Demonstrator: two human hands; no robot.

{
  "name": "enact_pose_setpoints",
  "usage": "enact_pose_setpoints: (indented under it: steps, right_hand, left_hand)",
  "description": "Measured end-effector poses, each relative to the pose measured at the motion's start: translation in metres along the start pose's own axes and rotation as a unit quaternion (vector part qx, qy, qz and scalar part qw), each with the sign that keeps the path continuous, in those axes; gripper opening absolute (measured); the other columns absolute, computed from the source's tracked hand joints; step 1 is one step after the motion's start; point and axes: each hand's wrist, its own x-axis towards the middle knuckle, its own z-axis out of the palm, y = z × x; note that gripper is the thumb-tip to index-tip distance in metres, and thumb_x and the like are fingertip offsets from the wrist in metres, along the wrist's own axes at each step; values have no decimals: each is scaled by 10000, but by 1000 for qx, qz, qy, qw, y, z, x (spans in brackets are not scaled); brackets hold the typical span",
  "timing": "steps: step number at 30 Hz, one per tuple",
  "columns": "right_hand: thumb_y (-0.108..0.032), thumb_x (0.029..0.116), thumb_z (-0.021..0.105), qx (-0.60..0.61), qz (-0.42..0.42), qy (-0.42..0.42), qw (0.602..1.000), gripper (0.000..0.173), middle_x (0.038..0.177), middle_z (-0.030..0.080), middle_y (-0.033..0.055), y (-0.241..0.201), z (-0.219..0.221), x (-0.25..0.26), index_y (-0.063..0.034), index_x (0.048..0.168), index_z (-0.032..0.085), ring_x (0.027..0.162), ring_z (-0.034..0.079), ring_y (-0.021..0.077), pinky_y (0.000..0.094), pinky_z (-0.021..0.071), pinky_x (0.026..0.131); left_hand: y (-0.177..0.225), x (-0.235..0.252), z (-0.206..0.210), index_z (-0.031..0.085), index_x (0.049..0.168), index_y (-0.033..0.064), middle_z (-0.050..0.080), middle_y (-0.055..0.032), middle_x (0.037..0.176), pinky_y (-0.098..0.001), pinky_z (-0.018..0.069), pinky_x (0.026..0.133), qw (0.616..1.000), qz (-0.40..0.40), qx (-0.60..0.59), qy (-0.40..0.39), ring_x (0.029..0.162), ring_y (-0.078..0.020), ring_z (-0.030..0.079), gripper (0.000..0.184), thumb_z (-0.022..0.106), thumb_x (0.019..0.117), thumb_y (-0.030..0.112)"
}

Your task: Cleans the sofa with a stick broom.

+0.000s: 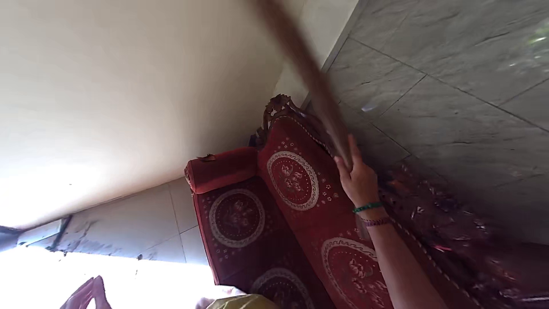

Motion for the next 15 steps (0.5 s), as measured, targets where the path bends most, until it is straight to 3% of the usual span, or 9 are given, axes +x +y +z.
enact_pose_setpoints:
  steps: [1,2,3,5,7,9,12,14,15]
  right_hand:
    - [-395,1075,502,12,26,14,999,676,878,698,236,14,13,4,-245,1664,206,709,671,408,600,544,700]
    - [-390,1080,488,2,65,-30,997,695,915,689,263,37,33,-1,-209,1667,162,758,678,433,610,546,747]
    - [-380,1083,480,-30,109,-122,986,693,1026,689,316,65,56,-14,-194,1665,151,899,691,493,660,528,852]
    - [-332,1063,515,-92,175,-316,928,695,1202,660,342,94,82,-44,-284,1664,169,1099,646,537,703,471,971]
    - [-372,1057,550,-106,153,-376,908,700,1184,683,297,57,65,-36,-383,1651,180,1053,670,500,668,504,934]
    - [-463,1057,526,-77,82,-323,940,682,1084,716,254,9,25,-37,-409,1647,187,923,698,459,646,532,856]
    - [-430,1059,528,14,17,-52,998,633,966,726,246,-18,4,-31,-308,1637,300,787,699,432,646,544,748]
    - [-406,1069,512,63,77,55,994,680,907,701,212,-2,30,-30,-246,1661,219,688,665,340,555,553,677]
    - [-413,1073,495,69,138,19,988,706,960,694,224,14,53,-39,-209,1666,171,710,674,338,547,569,699]
  left_hand:
    - [11,2,10,629,1156,-133,648,-285,1156,-347,554,936,1000,-12,-22,-11,1045,-243,668,378,594,1046,227]
    - [23,4,18,603,1153,-160,643,-292,1122,-335,548,914,998,-27,-49,-15,1004,-223,659,399,582,1053,226]
    - [32,8,25,594,1139,-164,644,-253,1071,-292,546,881,996,-35,-78,-11,953,-158,653,404,580,1054,231]
    - [38,12,28,576,1118,-152,620,-159,1020,-227,553,852,991,-43,-124,-10,905,-49,639,375,549,1061,218]
    - [34,14,28,549,1134,-190,612,-184,1020,-231,538,856,988,-58,-140,-12,900,-50,619,388,491,1083,191]
    - [25,4,19,538,1130,-184,601,-152,983,-216,521,818,985,-109,-132,-11,849,-24,595,407,457,1095,214]
    - [18,8,15,504,1166,-100,576,-14,960,-195,561,775,969,-149,-197,-14,810,12,628,340,392,1092,213]
    - [23,12,19,477,1202,-27,622,26,964,-237,609,760,948,-190,-255,-29,813,-29,687,298,360,1098,226]
    - [28,15,22,477,1216,-10,630,29,965,-250,608,765,939,-210,-270,-36,819,-44,691,295,360,1101,236]
